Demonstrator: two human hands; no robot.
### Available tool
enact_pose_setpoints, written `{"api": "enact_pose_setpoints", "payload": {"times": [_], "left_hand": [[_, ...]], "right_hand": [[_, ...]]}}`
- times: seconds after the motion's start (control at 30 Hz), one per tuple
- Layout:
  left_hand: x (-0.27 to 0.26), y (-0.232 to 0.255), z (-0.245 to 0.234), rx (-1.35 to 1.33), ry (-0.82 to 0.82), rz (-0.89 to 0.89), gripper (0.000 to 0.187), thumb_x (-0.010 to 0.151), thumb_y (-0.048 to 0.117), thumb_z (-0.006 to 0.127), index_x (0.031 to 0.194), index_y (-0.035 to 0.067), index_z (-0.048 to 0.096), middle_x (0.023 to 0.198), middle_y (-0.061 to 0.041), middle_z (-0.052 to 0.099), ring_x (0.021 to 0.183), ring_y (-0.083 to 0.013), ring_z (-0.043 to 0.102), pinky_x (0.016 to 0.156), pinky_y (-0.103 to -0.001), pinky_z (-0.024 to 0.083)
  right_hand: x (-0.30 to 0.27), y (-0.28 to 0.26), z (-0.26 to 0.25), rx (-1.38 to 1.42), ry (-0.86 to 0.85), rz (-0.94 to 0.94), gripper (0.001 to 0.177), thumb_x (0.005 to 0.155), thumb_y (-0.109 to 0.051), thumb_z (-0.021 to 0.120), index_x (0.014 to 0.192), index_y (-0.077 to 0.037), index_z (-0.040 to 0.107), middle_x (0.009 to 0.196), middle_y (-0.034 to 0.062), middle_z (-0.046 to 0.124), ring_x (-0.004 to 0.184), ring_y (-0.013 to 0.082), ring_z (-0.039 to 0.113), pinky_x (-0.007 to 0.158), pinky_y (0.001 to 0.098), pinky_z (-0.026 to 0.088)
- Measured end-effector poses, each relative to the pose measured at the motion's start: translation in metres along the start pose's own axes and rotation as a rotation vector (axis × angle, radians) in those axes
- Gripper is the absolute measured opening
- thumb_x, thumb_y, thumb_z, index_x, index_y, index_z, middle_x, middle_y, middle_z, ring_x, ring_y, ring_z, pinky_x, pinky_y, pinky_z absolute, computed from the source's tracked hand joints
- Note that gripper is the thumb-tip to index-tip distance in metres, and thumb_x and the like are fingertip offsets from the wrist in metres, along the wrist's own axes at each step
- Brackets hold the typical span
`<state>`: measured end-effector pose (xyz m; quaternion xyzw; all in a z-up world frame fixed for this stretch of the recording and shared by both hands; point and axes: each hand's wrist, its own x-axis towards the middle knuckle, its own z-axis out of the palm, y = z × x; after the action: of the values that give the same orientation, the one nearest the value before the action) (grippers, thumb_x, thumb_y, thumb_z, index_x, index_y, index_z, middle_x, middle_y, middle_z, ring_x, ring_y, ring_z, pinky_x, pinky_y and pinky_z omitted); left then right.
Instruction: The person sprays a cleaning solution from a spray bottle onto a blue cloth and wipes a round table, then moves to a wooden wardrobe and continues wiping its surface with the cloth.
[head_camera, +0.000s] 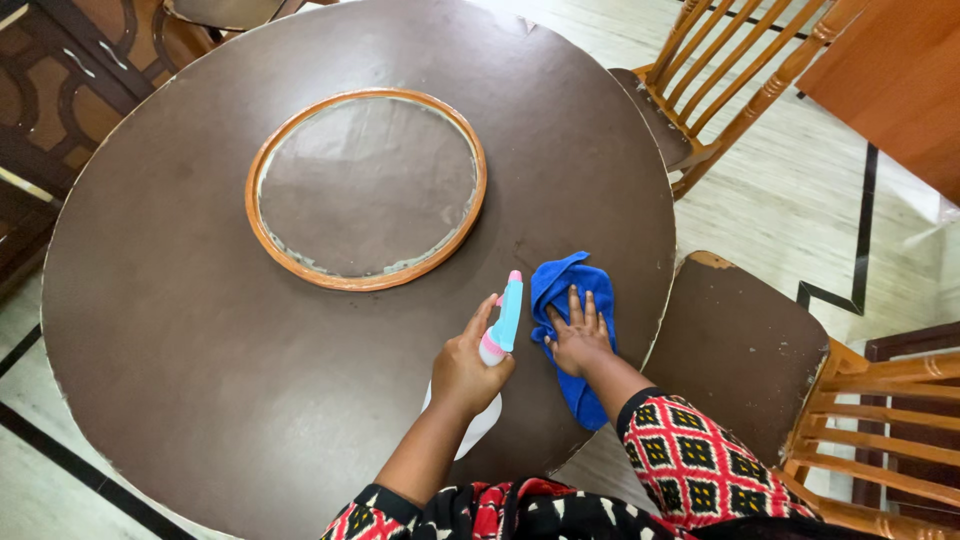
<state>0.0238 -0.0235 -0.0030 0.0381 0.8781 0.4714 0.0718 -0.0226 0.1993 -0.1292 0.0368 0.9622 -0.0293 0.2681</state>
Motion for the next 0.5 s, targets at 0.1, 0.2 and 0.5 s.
{"api": "enact_pose_setpoints", "payload": {"times": [0.1, 0.2, 0.5], "left_hand": [[-0.002, 0.002, -0.001, 0.006, 0.002, 0.025, 0.085, 0.069, 0.023, 0.074, 0.15, 0.027, 0.047, 0.091, -0.015, 0.075, 0.09, -0.0377, 0.073, 0.08, -0.046, 0.056], [-0.003, 0.002, -0.001, 0.034, -0.027, 0.012, 0.085, 0.069, 0.024, 0.073, 0.15, 0.028, 0.046, 0.091, -0.015, 0.076, 0.091, -0.0383, 0.072, 0.08, -0.047, 0.055], [-0.003, -0.001, -0.001, 0.018, -0.025, 0.046, 0.084, 0.069, 0.024, 0.072, 0.149, 0.027, 0.048, 0.093, -0.017, 0.076, 0.092, -0.0388, 0.072, 0.081, -0.047, 0.056]], "right_hand": [[-0.006, 0.0, 0.003, -0.009, 0.004, 0.006, 0.07, 0.102, -0.05, 0.046, 0.163, -0.036, 0.017, 0.171, 0.0118, -0.021, 0.156, 0.0396, -0.019, 0.126, 0.0552, 0.005], [-0.009, 0.001, 0.007, 0.009, 0.03, 0.007, 0.068, 0.102, -0.049, 0.046, 0.163, -0.035, 0.018, 0.171, 0.0119, -0.021, 0.156, 0.04, -0.019, 0.125, 0.0553, 0.005], [-0.018, 0.005, 0.017, 0.027, 0.043, 0.023, 0.071, 0.1, -0.052, 0.048, 0.163, -0.036, 0.017, 0.171, 0.0115, -0.019, 0.156, 0.0392, -0.018, 0.125, 0.0563, 0.008]]}}
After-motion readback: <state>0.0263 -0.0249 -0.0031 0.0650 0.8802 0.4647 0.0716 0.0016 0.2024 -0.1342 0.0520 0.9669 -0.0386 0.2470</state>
